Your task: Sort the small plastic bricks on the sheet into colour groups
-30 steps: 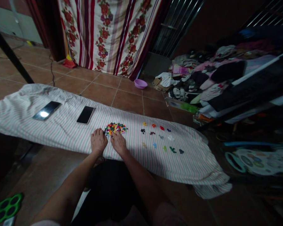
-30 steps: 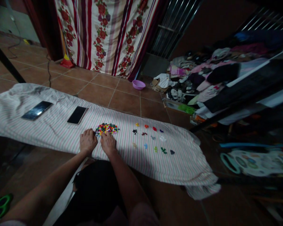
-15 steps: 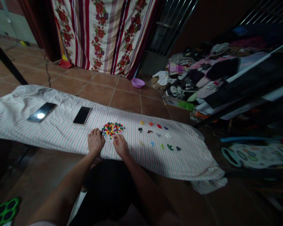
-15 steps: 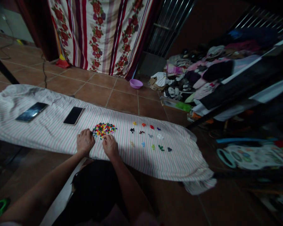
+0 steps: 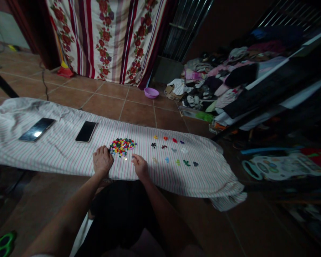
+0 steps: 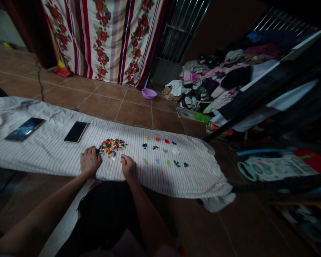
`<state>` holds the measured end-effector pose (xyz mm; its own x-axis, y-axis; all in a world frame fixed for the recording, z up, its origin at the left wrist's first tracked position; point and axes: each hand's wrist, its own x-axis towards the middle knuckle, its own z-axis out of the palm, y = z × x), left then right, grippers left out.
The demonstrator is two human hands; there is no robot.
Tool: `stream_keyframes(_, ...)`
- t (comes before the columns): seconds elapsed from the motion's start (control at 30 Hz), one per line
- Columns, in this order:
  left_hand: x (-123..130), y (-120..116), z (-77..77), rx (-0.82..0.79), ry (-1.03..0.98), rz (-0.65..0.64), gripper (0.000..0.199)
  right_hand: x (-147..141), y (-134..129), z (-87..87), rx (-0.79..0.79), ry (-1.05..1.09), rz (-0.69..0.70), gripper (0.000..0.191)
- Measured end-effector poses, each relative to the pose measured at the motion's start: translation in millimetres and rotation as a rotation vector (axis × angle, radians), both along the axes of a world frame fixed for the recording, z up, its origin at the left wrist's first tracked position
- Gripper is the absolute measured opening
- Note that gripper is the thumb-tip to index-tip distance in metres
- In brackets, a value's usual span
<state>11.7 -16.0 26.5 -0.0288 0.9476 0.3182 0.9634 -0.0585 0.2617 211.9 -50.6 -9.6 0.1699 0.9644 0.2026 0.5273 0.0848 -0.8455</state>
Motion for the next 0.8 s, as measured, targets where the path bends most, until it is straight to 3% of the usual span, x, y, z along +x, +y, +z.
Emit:
stream_keyframes(0.23, -0.3, -0.9, 1.4, 0.000, 0.014, 0.000, 0.029, 11.9, -13.3, 4.4, -0.072, 0.008, -0.070, 0.030)
stream_keyframes(0.4, -0.6, -2.7, 3.8, -0.015, -0.005, -0.007, 0.030, 37.6, -34.7, 14.5, -0.038, -0.073, -0.143, 0.024)
stream_keyframes(0.57, 0.1, -4.8, 7.4, -0.026, -0.023, -0.005, 0.032, 86.5, -63.4, 13.1, 0.024, -0.091, -0.336, 0.025)
stream_keyframes(0.8, 2.3, -6.4, 13.8, -0.066, -0.002, 0.004, 0.033, 178.8, -95.5, 11.9, 0.054, -0.183, -0.595, 0.034)
